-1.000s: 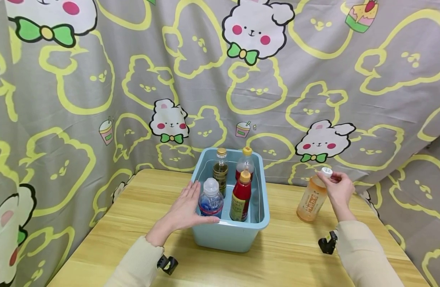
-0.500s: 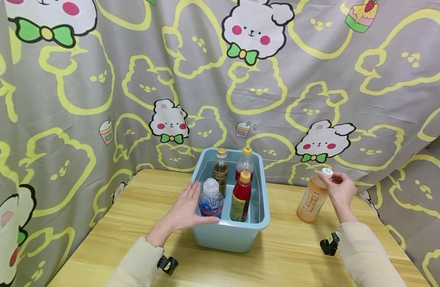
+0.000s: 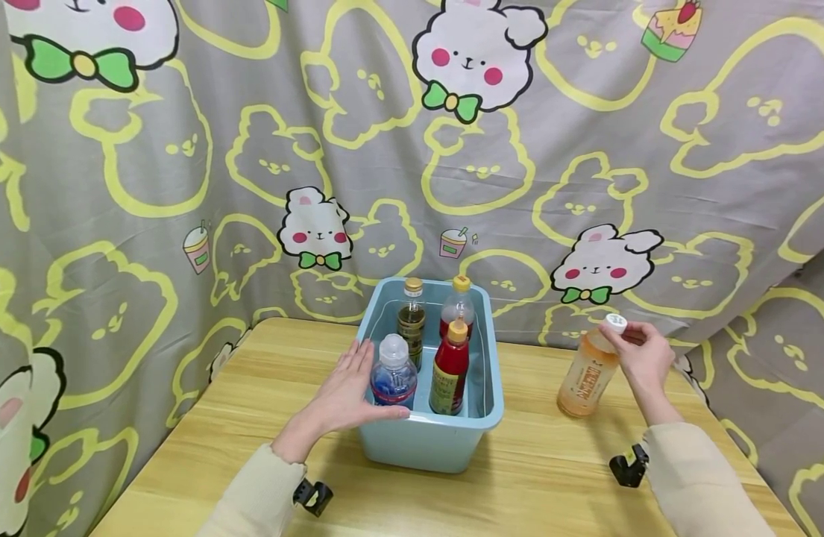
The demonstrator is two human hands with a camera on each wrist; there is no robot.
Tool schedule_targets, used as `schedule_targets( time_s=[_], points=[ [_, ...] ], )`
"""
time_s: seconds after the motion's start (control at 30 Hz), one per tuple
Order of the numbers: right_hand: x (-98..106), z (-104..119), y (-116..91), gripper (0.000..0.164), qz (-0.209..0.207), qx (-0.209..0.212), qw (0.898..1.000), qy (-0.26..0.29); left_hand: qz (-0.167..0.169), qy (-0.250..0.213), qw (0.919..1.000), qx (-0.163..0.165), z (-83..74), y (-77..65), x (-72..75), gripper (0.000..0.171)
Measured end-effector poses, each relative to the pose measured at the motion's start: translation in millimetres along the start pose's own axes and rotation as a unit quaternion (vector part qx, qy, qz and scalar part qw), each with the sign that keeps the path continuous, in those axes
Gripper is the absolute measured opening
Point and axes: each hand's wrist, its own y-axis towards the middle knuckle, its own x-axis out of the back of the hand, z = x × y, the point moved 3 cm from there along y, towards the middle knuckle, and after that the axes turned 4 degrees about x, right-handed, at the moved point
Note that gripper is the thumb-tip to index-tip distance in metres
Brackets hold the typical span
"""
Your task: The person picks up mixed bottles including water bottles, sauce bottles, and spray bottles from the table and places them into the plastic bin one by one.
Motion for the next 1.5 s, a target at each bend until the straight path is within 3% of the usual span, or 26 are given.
schedule_targets(
  time_s=[0.67, 1.07, 1.5],
  points=[
    [12, 37, -22, 0.05, 0.038, 0.076, 0.996, 0.017, 0.001, 0.01, 1.0, 0.0, 1.6, -0.1, -0.8, 0.119],
    [22, 66, -37, 0.045, 0.059, 0.142, 0.987, 0.056, -0.002, 0.005, 1.0, -0.001, 0.2, 0.0, 0.1, 0.119],
    [37, 98, -52, 0.04, 0.077, 0.181, 0.977, 0.081, -0.001, 0.006, 1.0, 0.0, 0.4, 0.4, -0.6, 0.119]
  ],
)
